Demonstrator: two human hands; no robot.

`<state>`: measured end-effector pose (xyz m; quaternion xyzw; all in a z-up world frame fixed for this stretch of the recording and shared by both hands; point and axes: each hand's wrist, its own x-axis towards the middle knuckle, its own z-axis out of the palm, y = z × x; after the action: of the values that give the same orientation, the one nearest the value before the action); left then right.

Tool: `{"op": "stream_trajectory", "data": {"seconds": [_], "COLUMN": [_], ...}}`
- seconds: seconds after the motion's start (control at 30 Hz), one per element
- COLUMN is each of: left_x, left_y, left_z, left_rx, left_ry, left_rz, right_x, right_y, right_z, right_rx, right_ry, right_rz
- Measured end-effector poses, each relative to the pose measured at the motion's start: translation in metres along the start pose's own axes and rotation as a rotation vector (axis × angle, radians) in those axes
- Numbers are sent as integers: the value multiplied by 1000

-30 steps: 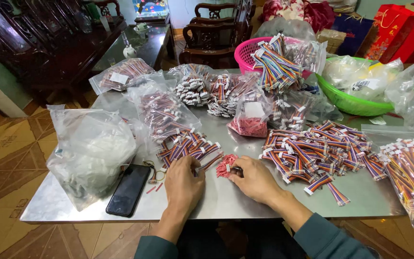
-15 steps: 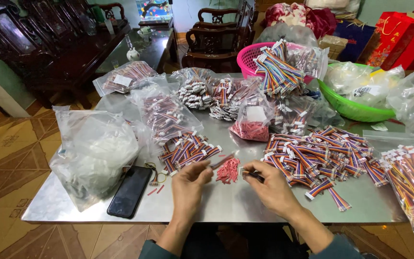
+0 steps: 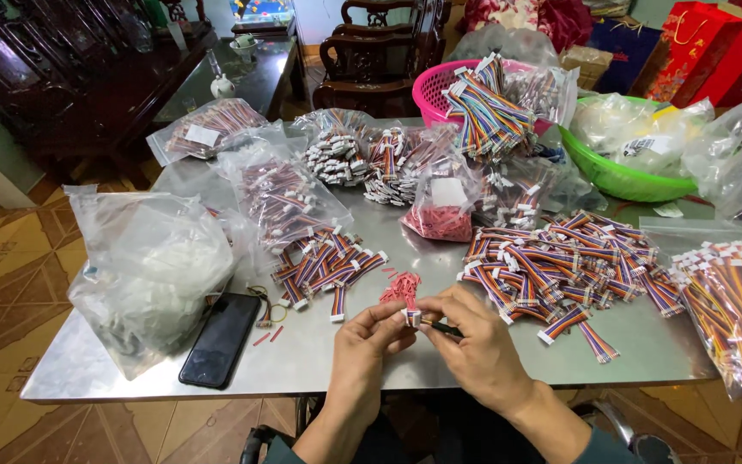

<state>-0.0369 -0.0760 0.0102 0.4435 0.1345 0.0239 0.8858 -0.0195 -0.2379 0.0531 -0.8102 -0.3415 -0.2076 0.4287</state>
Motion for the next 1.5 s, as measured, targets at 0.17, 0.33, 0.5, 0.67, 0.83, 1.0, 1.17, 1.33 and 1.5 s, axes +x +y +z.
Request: {"op": "stream_trajectory", "data": {"seconds": [0.17,0.33,0.5,0.67,0.83,1.0,1.17,1.33,1.5], "left_x": [-8,-8,-3,-8,-9,-4,-6,-6,-12], "left_y": [6,6,4,11,7,-4,-2,-4,-1], "left_z": [5,5,2,6,7,0,5,5,8], "left_rx": [-117,-140,-134,-117,-129,-165,-75,27,65], "left_ry": [-7,-70,-23,-57,-73,-154,-33,8,-19], "left_rz": [-86,-130,-94,-87,-83,-125,-37,31,32], "right_x": [-1,-4,-1,1,-2,-10,2,-6,-13], "right_y": [-1,-2,-2,-1,-4,-2,-12,7,13], "right_z": [8,10,-1,-1,3,12,-9,-5,8], "right_rx": [68,252,89,90,110,229,199,-46,-286], "right_ry": [37,55,88,52,35,32,-93,-197,-181], "right_rz": [44,124,2,-14,4,42,192,316,254]}}
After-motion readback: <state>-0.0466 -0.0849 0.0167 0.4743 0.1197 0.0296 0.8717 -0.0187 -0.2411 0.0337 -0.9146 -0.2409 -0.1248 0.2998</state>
